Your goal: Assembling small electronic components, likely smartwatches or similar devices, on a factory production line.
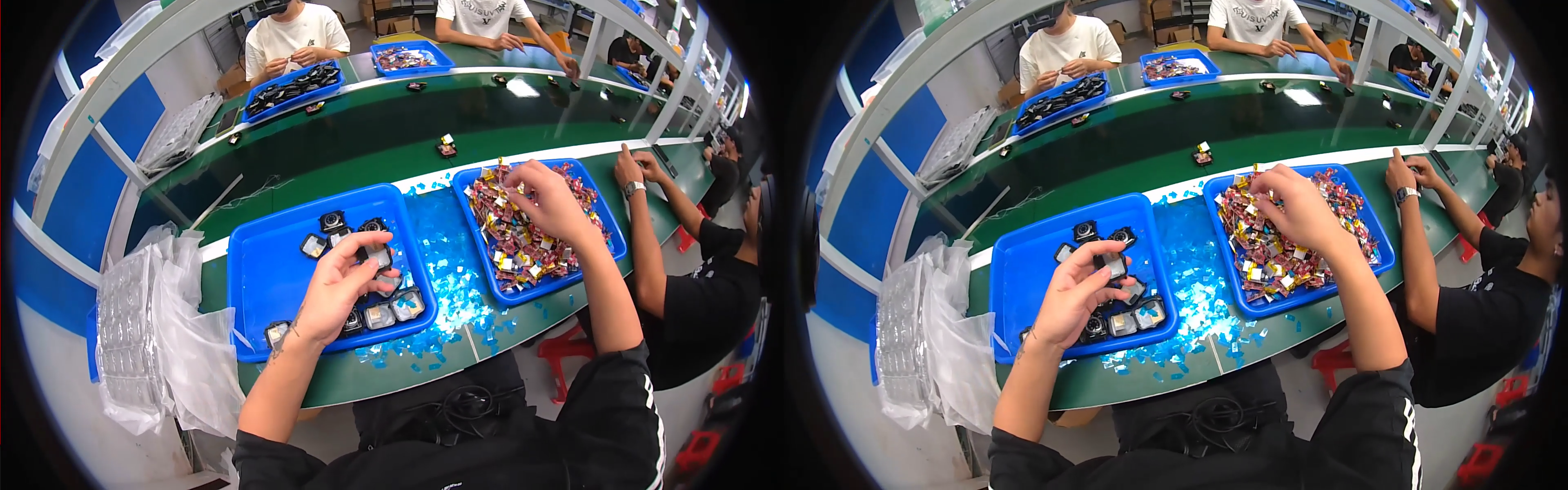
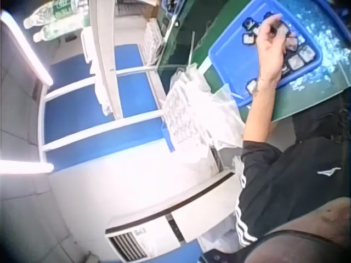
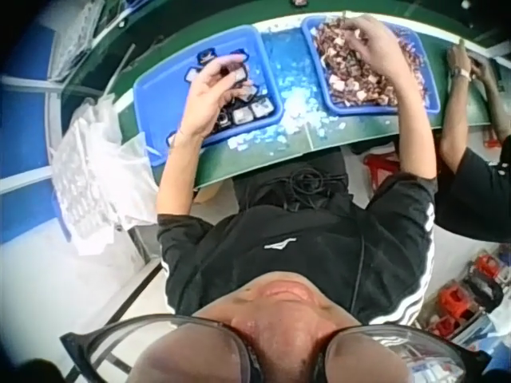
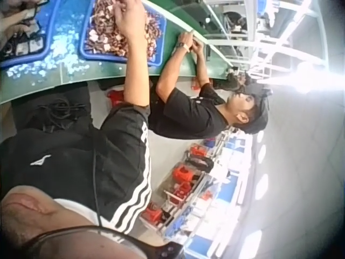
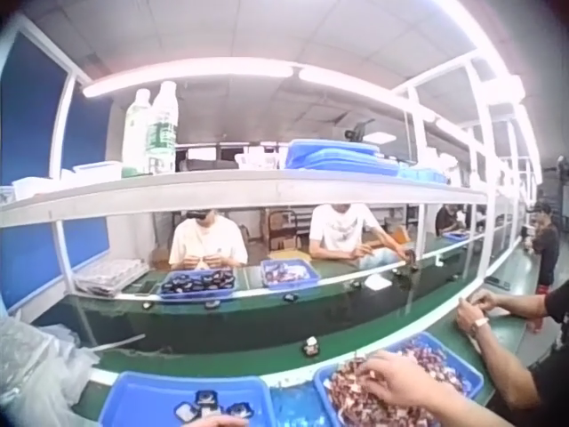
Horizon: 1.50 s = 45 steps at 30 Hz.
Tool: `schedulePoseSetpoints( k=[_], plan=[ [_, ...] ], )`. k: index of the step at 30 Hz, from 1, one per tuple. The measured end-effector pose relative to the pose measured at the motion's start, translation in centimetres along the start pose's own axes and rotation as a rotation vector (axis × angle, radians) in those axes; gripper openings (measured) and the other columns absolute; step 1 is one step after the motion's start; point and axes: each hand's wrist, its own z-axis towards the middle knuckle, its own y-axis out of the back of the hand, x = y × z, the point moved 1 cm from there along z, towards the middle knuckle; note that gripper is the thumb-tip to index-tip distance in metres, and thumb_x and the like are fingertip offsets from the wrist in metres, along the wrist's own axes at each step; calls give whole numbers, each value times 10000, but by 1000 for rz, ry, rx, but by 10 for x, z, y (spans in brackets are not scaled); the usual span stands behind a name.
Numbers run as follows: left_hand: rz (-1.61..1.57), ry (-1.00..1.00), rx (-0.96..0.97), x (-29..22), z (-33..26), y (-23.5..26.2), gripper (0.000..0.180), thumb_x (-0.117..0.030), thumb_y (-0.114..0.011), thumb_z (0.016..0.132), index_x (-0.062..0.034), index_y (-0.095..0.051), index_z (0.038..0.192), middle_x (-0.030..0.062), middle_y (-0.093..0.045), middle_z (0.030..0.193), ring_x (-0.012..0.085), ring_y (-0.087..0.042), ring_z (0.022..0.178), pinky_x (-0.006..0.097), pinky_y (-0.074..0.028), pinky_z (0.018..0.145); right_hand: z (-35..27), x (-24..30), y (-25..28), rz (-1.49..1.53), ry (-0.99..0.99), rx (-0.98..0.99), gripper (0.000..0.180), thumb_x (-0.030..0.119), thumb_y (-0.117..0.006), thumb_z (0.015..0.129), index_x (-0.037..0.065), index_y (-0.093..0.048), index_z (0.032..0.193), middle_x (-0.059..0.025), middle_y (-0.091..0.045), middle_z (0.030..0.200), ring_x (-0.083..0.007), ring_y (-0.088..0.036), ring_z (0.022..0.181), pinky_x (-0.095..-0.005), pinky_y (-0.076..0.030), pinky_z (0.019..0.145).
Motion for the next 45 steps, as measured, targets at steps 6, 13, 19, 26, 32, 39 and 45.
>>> schedulePoseSetpoints(
  k=[6, 13, 19, 26, 32, 39, 45],
  plan=[
    [33, -43, -66, 13, 1, 8, 257, -39, -534, 946, -7, -571, 1198, 125, -590, 1164, 209, -648, 978, 307, -557, 805, 10, -7, -21, -240, 205, 261, 288, 59, -747, 733, 80, -687, 1014, -82, -590, 1056, -294, -552, 1024, -388, -466, 888],
    [103, -71, -140, 15, -2, 15, 190, -61, -550, 950, -5, -612, 1120, 107, -618, 1135, 180, -657, 934, 276, -554, 760, 19, -9, -18, -475, 379, 219, 232, 147, -749, 743, 95, -658, 951, -76, -592, 1025, -278, -572, 1012, -404, -471, 855],
    [89, -76, -164, 16, -6, 17, 179, -77, -571, 950, 0, -634, 1099, 84, -636, 1083, 163, -661, 908, 266, -545, 730, 19, -20, -17, -369, 270, 338, 257, 145, -704, 797, 54, -629, 1026, -111, -616, 1026, -323, -586, 1009, -418, -462, 870],
    [137, -75, -157, 17, -4, 16, 184, -94, -570, 949, -4, -618, 1102, 100, -632, 1114, 169, -662, 902, 255, -538, 735, 33, -18, -25, -352, 368, 254, 257, 57, -655, 814, 59, -653, 1071, -118, -636, 1059, -315, -583, 1061, -408, -459, 914],
    [120, -80, -170, 19, -4, 17, 178, -100, -584, 950, -10, -634, 1094, 72, -653, 1058, 142, -658, 898, 252, -529, 727, 37, -16, -3, -350, 341, 319, 141, 80, -696, 796, 49, -651, 927, -107, -657, 926, -306, -606, 967, -400, -484, 847],
    [130, -56, -149, 17, -9, 13, 187, -56, -599, 923, -7, -623, 1102, 77, -633, 1086, 156, -657, 906, 251, -530, 742, -7, -11, 17, 616, -337, -128, 142, 140, -663, 912, 19, -595, 881, 10, -622, 773, -30, -548, 696, -179, -431, 642],
    [358, -195, -35, 28, -8, 3, 215, -40, -687, 851, -29, -688, 1066, 76, -559, 1062, 141, -599, 959, 241, -543, 777, -49, 41, -15, 1300, -459, -15, 97, 128, -647, 918, 56, -594, 956, 13, -594, 802, -54, -547, 690, -189, -434, 591]
  ],
)
